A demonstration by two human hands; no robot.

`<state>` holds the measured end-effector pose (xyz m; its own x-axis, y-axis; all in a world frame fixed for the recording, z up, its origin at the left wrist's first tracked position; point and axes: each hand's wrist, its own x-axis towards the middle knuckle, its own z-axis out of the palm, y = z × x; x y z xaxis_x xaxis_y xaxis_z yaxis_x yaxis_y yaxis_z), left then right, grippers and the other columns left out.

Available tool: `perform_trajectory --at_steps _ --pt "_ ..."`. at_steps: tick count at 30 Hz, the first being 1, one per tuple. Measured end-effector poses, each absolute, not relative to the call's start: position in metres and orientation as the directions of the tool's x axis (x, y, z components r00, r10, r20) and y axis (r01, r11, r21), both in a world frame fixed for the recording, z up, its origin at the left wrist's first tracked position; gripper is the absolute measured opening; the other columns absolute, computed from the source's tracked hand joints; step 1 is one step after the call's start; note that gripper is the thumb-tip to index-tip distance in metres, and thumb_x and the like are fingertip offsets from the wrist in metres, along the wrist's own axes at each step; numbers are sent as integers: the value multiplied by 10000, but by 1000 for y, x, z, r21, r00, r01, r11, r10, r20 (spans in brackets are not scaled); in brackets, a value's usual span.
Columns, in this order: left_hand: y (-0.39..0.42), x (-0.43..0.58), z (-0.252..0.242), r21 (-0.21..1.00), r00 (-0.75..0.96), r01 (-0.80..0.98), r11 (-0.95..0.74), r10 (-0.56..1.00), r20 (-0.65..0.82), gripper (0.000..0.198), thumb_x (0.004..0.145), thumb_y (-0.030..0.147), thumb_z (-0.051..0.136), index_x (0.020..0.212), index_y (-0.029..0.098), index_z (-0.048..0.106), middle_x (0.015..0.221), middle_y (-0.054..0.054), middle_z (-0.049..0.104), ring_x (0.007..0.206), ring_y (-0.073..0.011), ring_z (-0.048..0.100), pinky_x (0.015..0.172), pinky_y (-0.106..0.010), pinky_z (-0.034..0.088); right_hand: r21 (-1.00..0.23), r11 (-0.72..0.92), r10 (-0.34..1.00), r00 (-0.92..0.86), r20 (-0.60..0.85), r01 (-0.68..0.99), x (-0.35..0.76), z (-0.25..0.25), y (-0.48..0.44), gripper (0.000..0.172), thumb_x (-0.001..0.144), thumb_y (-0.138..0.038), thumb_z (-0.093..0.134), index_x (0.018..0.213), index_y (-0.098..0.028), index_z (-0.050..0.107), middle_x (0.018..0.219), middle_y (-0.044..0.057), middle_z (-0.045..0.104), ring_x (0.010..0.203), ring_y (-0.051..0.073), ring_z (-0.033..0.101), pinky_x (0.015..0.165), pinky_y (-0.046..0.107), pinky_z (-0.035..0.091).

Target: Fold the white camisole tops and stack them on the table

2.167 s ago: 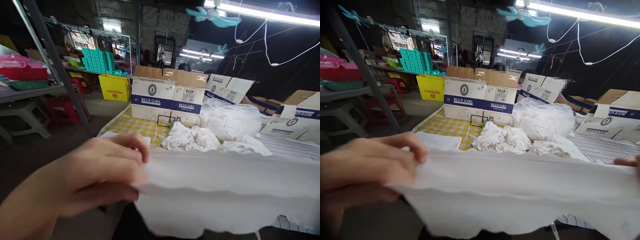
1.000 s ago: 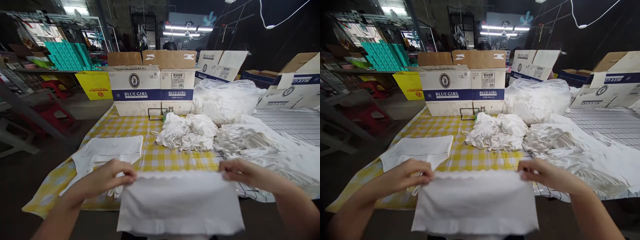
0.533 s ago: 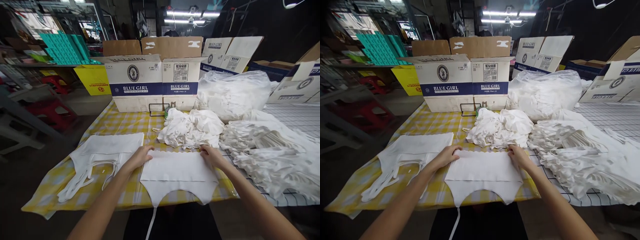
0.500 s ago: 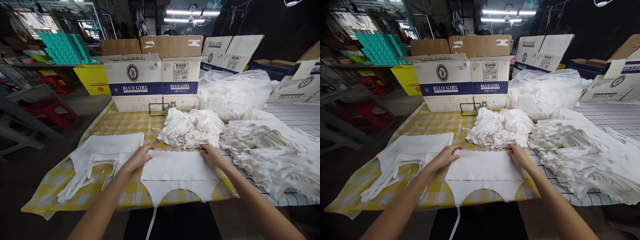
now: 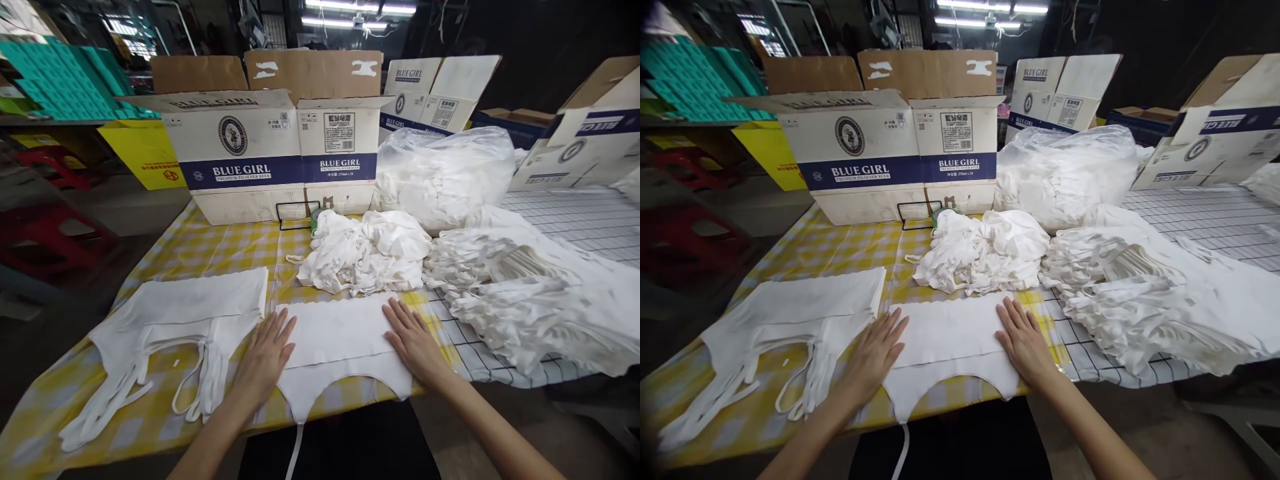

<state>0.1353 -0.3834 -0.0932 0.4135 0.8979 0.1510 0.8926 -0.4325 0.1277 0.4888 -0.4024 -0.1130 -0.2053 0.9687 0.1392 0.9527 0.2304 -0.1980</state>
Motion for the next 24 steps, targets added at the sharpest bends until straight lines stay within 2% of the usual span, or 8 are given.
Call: perform_trajectory --at_steps 3,6,9,12,15,18,22,24 --pt "-382 126 -97 97 385 911 -401 911 147 441 906 271 365 1343 221 393 1438 -93 340 1308 -247 328 1048 -490 291 -221 203 979 -189 81 954 504 -111 -408 499 932 -416 299 1416 -313 234 1495 2 199 1368 216 173 1077 458 205" --pt "-377 136 -97 90 365 919 -385 914 178 432 867 224 401 1288 148 459 1409 -140 379 1288 -265 360 1041 -472 316 -256 153 988 -142 61 954 512 -104 -405 469 932 -399 295 1390 -298 314 1478 21 254 1361 226 199 1064 475 224" --pt "-378 169 -92 140 401 893 -428 896 189 482 857 174 384 1339 149 379 1443 -128 322 1327 -261 289 1058 -481 292 -327 122 989 -86 120 937 509 -95 -409 462 911 -374 354 1356 -251 382 1440 66 337 1331 260 265 1045 481 255" --pt "-381 200 -84 189 508 823 -536 842 179 525 885 190 364 1399 185 259 1479 -98 245 1359 -240 208 1080 -489 251 -500 108 960 41 277 859 500 -88 -442 407 893 -306 401 1291 -223 429 1299 113 484 1202 263 427 983 434 346" --pt "-381 219 -80 221 583 763 -608 794 172 532 899 251 382 1407 201 234 1475 -89 260 1361 -233 204 1084 -481 252 -707 139 927 160 339 694 488 -98 -499 225 874 -253 436 1079 -227 525 996 89 591 953 231 557 855 364 441" --pt "-382 239 -78 264 624 715 -647 761 178 560 897 301 401 1412 185 215 1471 -99 265 1358 -234 215 1085 -463 261 -863 27 979 159 123 505 472 -130 -543 113 850 -275 485 920 -232 563 882 59 594 839 215 582 747 323 480" --pt "-401 282 -78 289 705 633 -718 689 167 673 864 354 468 1431 179 151 1505 -107 137 1372 -263 150 1093 -484 229 -952 -207 945 297 -135 224 455 -167 -540 376 750 -407 614 1080 -240 548 1120 81 579 1091 289 517 883 400 444" --pt "-414 300 -79 273 761 597 -755 640 107 688 845 420 488 1427 219 181 1508 -93 129 1372 -295 136 1080 -547 199 -970 -227 948 246 -200 89 450 -169 -528 359 741 -437 622 1029 -227 576 1064 74 610 1078 291 527 904 405 425"
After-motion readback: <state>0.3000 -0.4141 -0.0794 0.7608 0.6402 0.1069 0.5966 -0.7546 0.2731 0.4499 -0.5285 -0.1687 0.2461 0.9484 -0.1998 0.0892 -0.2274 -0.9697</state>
